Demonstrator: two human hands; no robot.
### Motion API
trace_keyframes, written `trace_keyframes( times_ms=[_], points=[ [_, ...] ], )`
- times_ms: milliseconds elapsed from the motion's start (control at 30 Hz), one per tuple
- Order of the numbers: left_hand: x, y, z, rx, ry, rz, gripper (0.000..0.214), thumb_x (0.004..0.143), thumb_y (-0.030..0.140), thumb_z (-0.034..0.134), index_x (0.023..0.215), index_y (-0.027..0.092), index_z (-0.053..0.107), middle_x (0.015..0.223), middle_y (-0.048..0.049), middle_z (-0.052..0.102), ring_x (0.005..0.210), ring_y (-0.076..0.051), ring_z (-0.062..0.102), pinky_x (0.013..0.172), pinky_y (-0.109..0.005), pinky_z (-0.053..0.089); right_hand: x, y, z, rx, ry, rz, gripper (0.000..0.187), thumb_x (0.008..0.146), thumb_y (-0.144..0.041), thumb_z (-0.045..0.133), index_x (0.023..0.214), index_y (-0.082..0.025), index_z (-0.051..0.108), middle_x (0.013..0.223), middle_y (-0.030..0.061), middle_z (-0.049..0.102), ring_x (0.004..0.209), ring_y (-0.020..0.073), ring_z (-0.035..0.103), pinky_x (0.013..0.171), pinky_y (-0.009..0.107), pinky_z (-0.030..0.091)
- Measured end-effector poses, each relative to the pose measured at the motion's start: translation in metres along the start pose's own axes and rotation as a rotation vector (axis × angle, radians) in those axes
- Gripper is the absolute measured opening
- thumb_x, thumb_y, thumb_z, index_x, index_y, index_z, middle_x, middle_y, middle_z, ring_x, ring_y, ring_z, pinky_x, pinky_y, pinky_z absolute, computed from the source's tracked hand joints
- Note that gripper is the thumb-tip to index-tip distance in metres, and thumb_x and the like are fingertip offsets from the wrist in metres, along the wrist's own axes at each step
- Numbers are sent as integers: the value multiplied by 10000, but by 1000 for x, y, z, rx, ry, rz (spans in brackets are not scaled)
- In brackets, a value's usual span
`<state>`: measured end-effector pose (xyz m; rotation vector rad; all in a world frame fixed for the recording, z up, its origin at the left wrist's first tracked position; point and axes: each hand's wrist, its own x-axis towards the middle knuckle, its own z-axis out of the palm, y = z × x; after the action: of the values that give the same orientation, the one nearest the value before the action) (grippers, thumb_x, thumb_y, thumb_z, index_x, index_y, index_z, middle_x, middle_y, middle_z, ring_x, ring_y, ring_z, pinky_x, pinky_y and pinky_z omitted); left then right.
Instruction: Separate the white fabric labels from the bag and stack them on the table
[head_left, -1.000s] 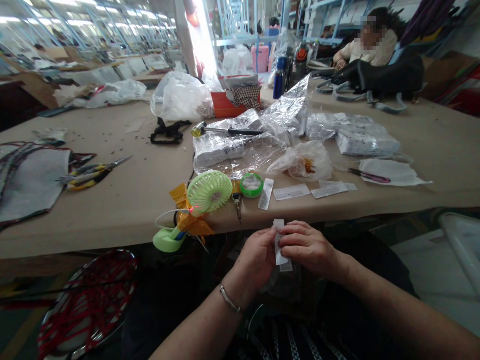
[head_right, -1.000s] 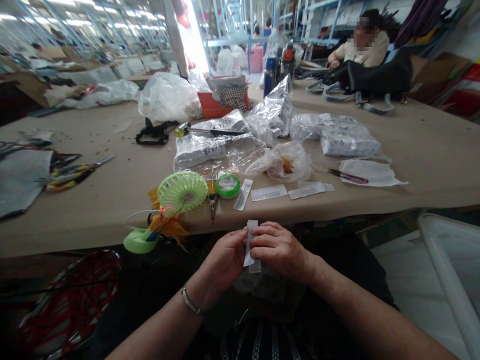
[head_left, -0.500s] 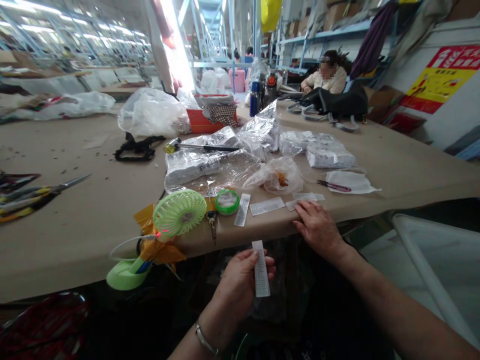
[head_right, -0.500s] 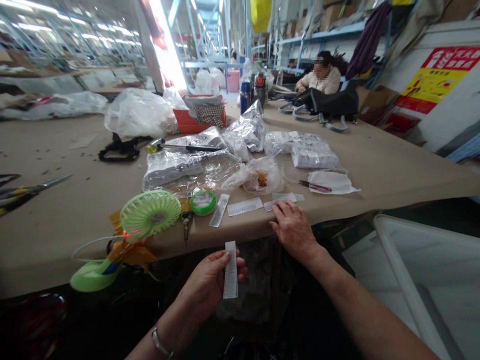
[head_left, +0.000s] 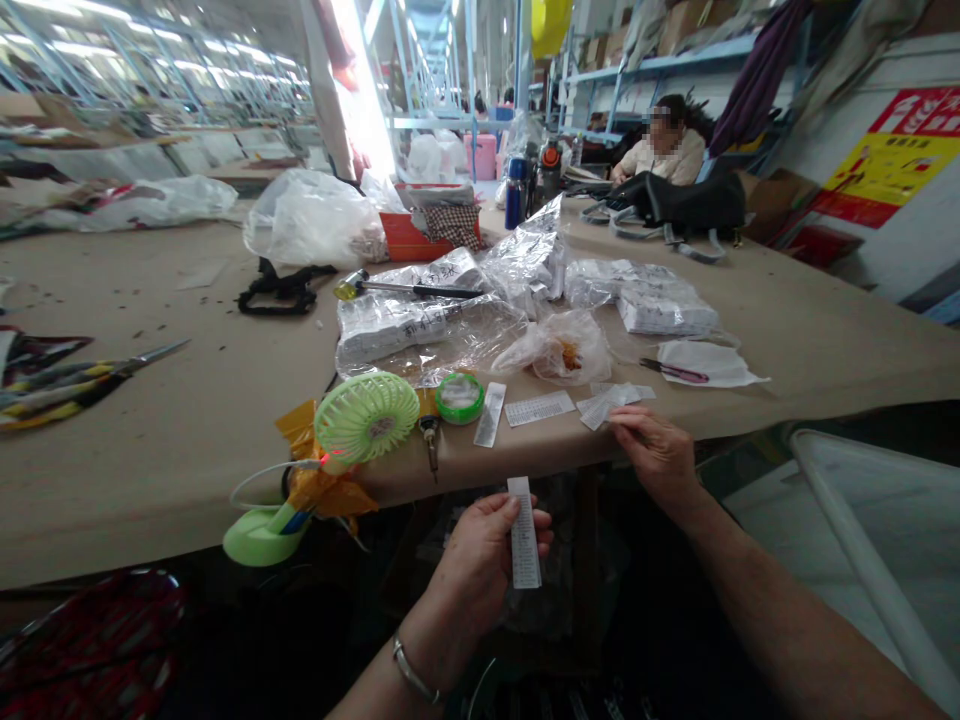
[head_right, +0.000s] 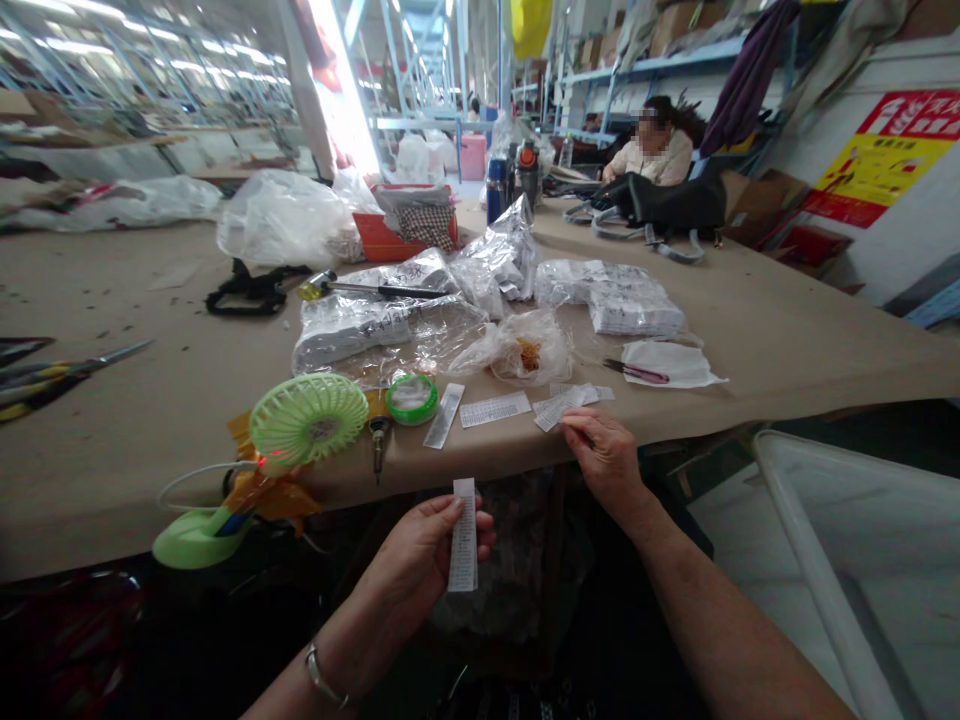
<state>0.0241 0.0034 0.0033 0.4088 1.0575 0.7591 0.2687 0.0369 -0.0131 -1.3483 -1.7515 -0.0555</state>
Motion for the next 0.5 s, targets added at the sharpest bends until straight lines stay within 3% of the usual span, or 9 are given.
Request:
trace_keyframes(
  times_ms=[100,167,333,500],
  points=[
    [-3,2,2,-4,-12,-5,109,794,192,552,834,91,554,652,-85,662,532,-152,613,547,-280,497,1,-17,2,108,95,-7,106,824,-175,556,877,-218,638,938,52,657,913,192,615,865,383,476],
    [-5,4,3,-16,-27,-15,116,798,196,543,816,83,565,643,-87,658,516,-147,604,547,-283,493,-1,-36,5,184,79,-101,145,805,-134,570,897,-228,632,944,47,655,963,200,602,891,401,465],
    [-5,5,2,-169,-127,21,79,750,128,566,768,68,614,614,-63,634,507,-119,576,516,-234,453,-18,-82,24,350,-272,-483,152,813,-135,563,922,-223,622,954,35,671,1038,195,569,906,398,448],
    [-5,5,-2,-267,-111,92,56,642,114,659,661,78,621,598,-49,629,502,-98,550,485,-196,392,-28,-97,40,308,-381,-600,120,839,-140,533,866,-215,623,908,14,683,1018,168,572,945,375,408]
  ],
)
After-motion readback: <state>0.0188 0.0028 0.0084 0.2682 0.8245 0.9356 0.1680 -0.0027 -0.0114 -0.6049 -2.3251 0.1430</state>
